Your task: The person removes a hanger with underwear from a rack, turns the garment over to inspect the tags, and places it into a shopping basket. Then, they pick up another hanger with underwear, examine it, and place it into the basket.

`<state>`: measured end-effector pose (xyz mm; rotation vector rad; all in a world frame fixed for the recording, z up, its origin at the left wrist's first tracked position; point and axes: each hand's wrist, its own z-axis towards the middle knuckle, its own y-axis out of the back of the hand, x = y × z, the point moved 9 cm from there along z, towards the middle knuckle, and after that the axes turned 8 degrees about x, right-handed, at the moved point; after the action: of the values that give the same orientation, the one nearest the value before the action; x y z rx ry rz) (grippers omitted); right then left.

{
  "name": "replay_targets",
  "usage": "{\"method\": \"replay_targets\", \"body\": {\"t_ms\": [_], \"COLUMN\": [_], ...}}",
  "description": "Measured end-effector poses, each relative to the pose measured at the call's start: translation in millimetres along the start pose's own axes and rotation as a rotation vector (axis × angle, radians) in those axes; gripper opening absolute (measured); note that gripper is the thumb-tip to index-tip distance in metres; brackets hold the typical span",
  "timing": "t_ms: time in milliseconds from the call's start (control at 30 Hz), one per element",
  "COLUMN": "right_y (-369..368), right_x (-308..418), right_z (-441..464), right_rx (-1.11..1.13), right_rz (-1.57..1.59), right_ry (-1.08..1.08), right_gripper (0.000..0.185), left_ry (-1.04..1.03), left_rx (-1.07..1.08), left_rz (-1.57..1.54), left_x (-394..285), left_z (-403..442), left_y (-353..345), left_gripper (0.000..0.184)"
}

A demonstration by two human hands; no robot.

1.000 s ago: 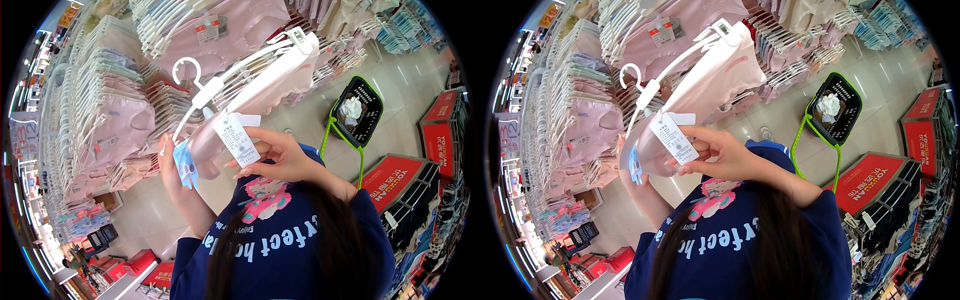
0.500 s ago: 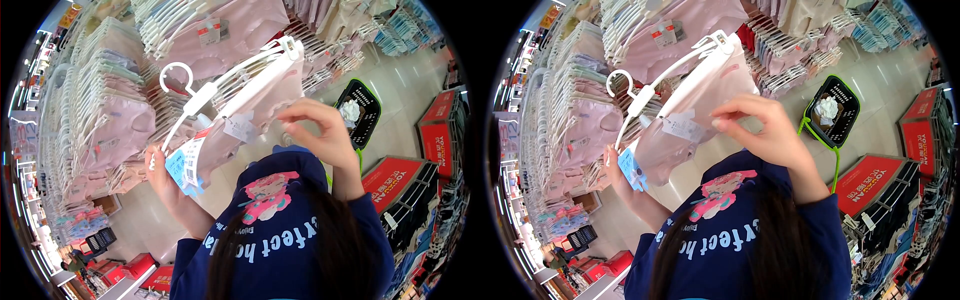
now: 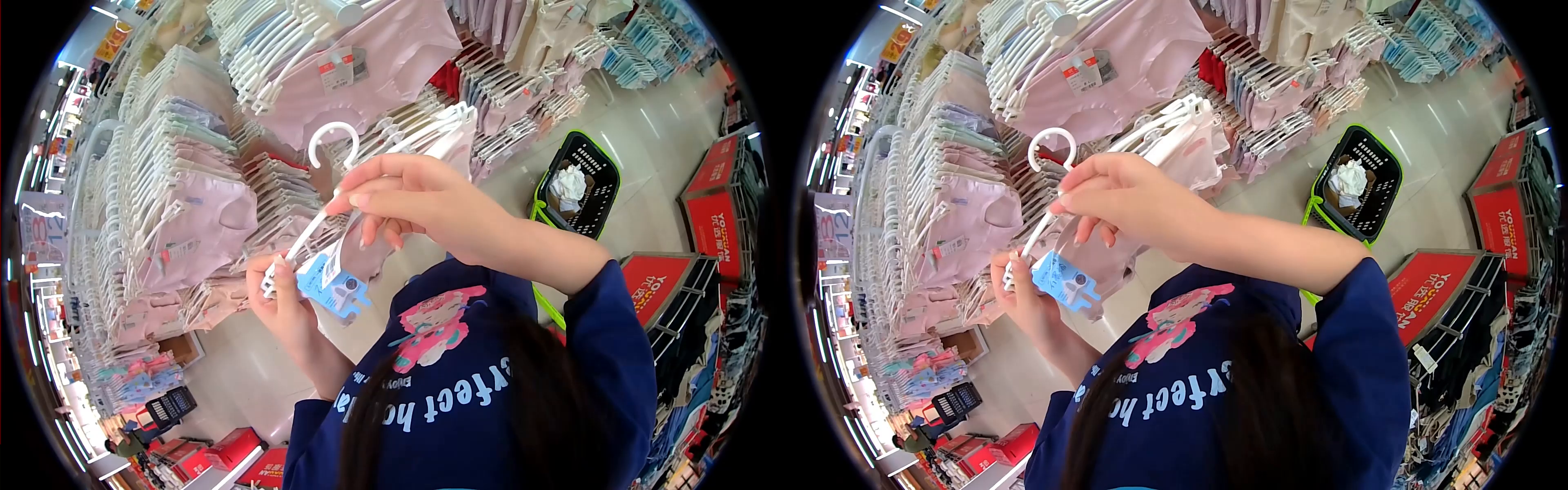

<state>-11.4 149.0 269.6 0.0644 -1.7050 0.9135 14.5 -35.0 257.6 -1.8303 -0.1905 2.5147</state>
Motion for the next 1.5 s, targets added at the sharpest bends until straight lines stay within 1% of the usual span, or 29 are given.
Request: {"method": "replay_targets", "body": {"t_ms": [33,133,233,267,333,367,433,467,500,533,567,633,700,733,800,833,867,967,1067,1167,1233,1300,1367,1433,1500], "right_y": [2.8,4.1,-0.4,9.7,30.9,39.9,61.8,69.5,74.2,69.5,64.8,57.3,49.4,42.8,24.0,19.9,13.6,1.2,2.7,0.6,-1.3,-0.2,6.3,17.0,27.6], "right_x": [-5.9,-22.3,0.8,19.7,79.5,97.9,112.5,102.5,87.1,64.0,38.5,-1.6,-20.1,-26.0,-23.5,-18.7,-8.2,0.1,-6.3,-6.8,-5.6,-8.1,-12.4,-16.9,-6.7], "right_z": [1.3,1.0,-12.0,-23.3,-56.0,-72.1,-71.6,-58.0,-47.9,-39.5,-37.8,-42.3,-48.8,-52.5,-59.4,-63.6,-69.4,-74.3,-74.3,-72.1,-68.4,-65.2,-60.9,-57.4,-52.1], "right_rx": [-0.027,-0.033,0.035,-0.046,-0.304,-0.401,-0.394,-0.255,-0.121,-0.018,0.132,0.291,0.342,0.378,0.498,0.474,0.450,0.471,0.451,0.443,0.492,0.499,0.402,0.221,0.060], "right_rz": [0.036,-0.001,-0.071,-0.261,-0.721,-0.897,-0.925,-0.859,-0.791,-0.720,-0.551,-0.316,-0.177,-0.098,0.088,0.035,-0.017,-0.019,0.056,0.151,0.180,0.204,0.185,0.123,-0.052], "right_ry": [-0.043,-0.092,0.102,0.138,0.672,0.736,0.781,0.697,0.614,0.430,0.311,0.142,0.078,0.059,0.087,0.078,0.069,0.038,-0.001,0.001,0.018,0.027,-0.002,-0.067,0.069], "right_gripper": [0.032,0.028,0.028,0.026,0.025,0.028,0.036,0.037,0.039,0.052,0.060,0.070,0.074,0.075,0.071,0.070,0.068,0.060,0.056,0.052,0.051,0.050,0.047,0.041,0.035], "left_ry": [0.003,0.028,0.080,0.093,0.100,0.106,0.123,0.230,0.242,0.252,0.262,0.299,0.382,0.366,0.392,0.405,0.474,0.526,0.547,0.576,0.657,0.687,0.663,0.654,0.653], "left_rx": [0.007,-0.009,-0.064,-0.071,-0.050,-0.085,-0.155,-0.146,-0.138,-0.128,-0.122,-0.174,-0.163,0.093,0.004,-0.037,-0.121,-0.068,-0.023,-0.048,-0.131,-0.121,-0.016,0.039,0.084], "left_rz": [-0.002,-0.033,-0.097,-0.096,-0.096,-0.105,-0.125,-0.252,-0.261,-0.269,-0.275,-0.373,-0.301,-0.257,-0.297,-0.318,-0.368,-0.701,-0.691,-0.672,-0.649,-0.712,-0.863,-0.835,-0.836], "left_x": [1.9,7.2,13.4,12.1,9.3,11.7,17.5,24.6,21.2,17.0,15.5,22.6,28.1,25.0,26.3,26.9,41.5,58.9,60.2,64.3,83.9,97.7,99.6,88.5,85.2], "left_z": [-0.5,-1.3,3.5,4.2,6.9,8.3,8.2,5.7,5.4,5.8,6.4,7.9,14.8,22.8,18.3,17.6,14.1,11.0,9.1,7.2,5.0,2.4,2.9,2.5,2.2], "left_y": [1.4,12.5,29.7,36.7,57.4,70.2,88.6,88.5,80.1,68.9,61.2,57.7,59.0,48.1,45.4,43.2,54.1,51.9,44.6,40.7,55.8,63.5,57.7,43.3,35.9], "left_gripper": [0.016,0.016,0.016,0.016,0.018,0.019,0.021,0.022,0.021,0.021,0.020,0.017,0.017,0.018,0.019,0.019,0.019,0.018,0.018,0.019,0.019,0.020,0.022,0.028,0.033]}}
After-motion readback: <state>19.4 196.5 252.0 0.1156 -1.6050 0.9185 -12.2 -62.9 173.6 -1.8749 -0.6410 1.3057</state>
